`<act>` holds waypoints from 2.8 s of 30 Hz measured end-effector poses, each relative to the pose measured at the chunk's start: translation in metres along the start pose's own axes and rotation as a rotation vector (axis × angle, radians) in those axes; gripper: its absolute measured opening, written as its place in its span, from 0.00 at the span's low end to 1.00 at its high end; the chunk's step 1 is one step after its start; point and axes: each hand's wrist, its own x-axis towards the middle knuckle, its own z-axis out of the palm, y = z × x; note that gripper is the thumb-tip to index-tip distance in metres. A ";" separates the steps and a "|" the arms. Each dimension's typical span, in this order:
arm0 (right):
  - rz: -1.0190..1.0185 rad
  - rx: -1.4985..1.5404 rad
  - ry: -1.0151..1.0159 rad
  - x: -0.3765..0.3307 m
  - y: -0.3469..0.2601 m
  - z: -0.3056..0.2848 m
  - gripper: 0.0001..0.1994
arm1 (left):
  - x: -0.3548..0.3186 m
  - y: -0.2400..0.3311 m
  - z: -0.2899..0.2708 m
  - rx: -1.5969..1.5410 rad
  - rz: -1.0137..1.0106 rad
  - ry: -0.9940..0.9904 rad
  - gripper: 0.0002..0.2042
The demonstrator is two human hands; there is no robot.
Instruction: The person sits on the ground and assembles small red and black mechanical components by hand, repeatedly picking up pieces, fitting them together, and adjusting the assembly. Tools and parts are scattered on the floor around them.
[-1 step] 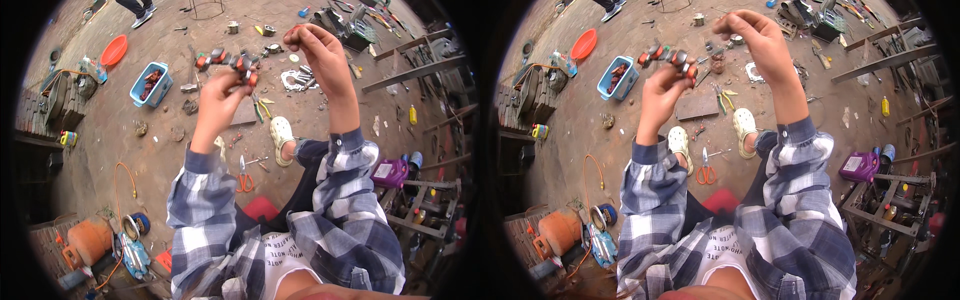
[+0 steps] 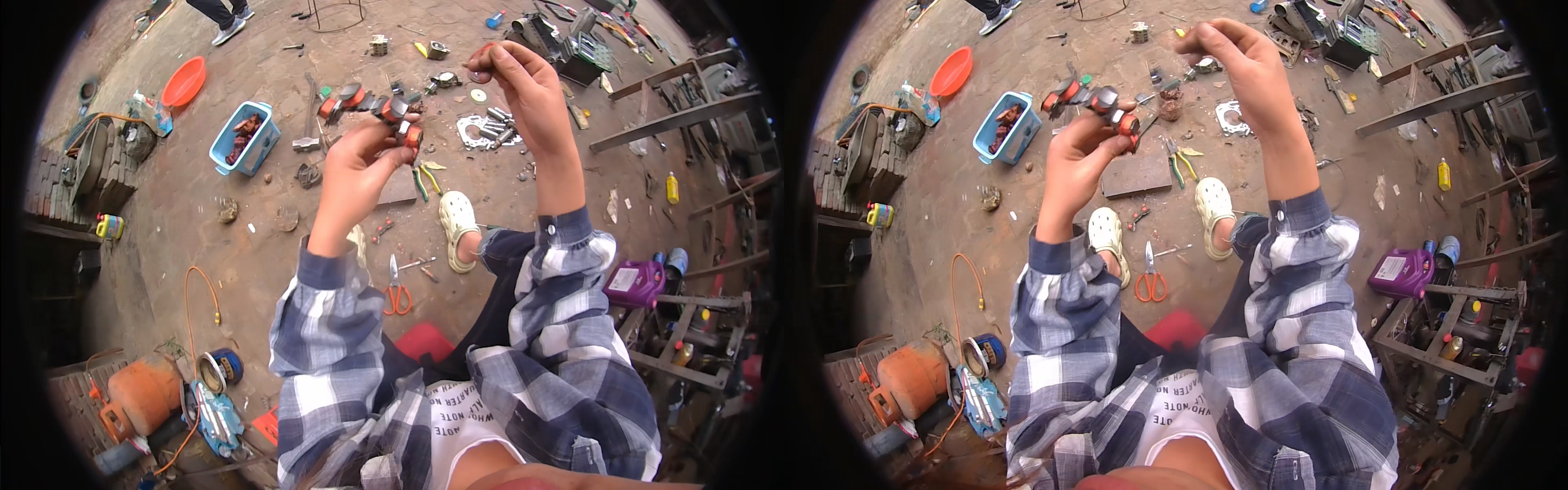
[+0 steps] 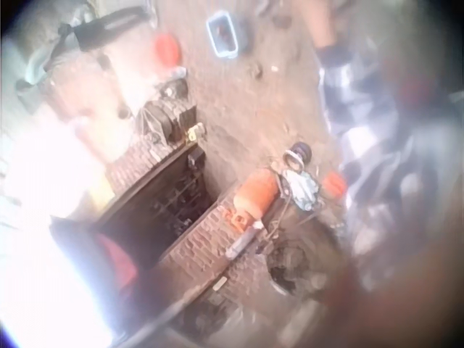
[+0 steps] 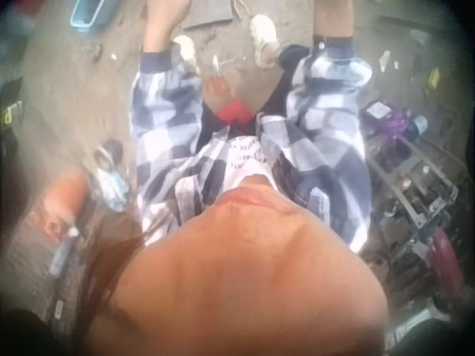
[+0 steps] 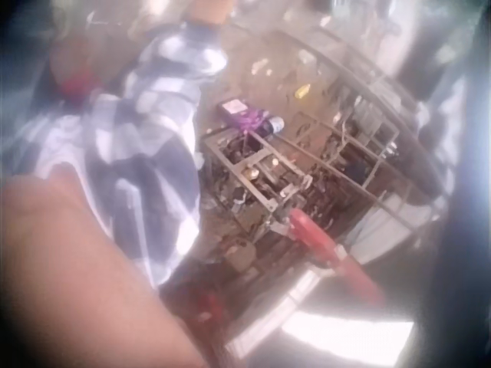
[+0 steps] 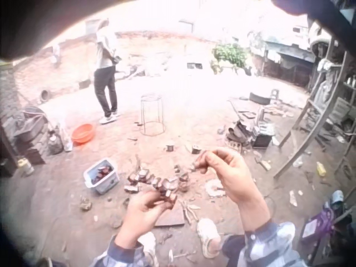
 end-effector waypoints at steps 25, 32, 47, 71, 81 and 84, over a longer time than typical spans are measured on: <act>-0.241 -0.664 0.099 -0.009 0.023 0.010 0.11 | -0.005 0.006 -0.004 -0.234 0.019 0.211 0.13; 0.234 -0.370 -0.641 -0.030 -0.016 0.032 0.10 | -0.013 0.020 -0.027 -0.156 0.082 0.543 0.11; -0.212 -0.741 -0.131 -0.029 0.022 0.059 0.12 | -0.012 -0.008 0.016 -0.273 -0.223 0.116 0.12; -0.232 -0.793 -0.133 -0.029 0.025 0.051 0.09 | -0.006 -0.002 0.003 -0.127 -0.211 0.111 0.10; 0.028 -0.595 -0.106 -0.034 0.039 0.065 0.20 | -0.007 0.001 0.005 0.097 -0.160 0.231 0.07; 0.082 -0.622 -0.044 -0.035 0.046 0.068 0.24 | -0.005 -0.003 0.007 0.264 -0.166 0.216 0.09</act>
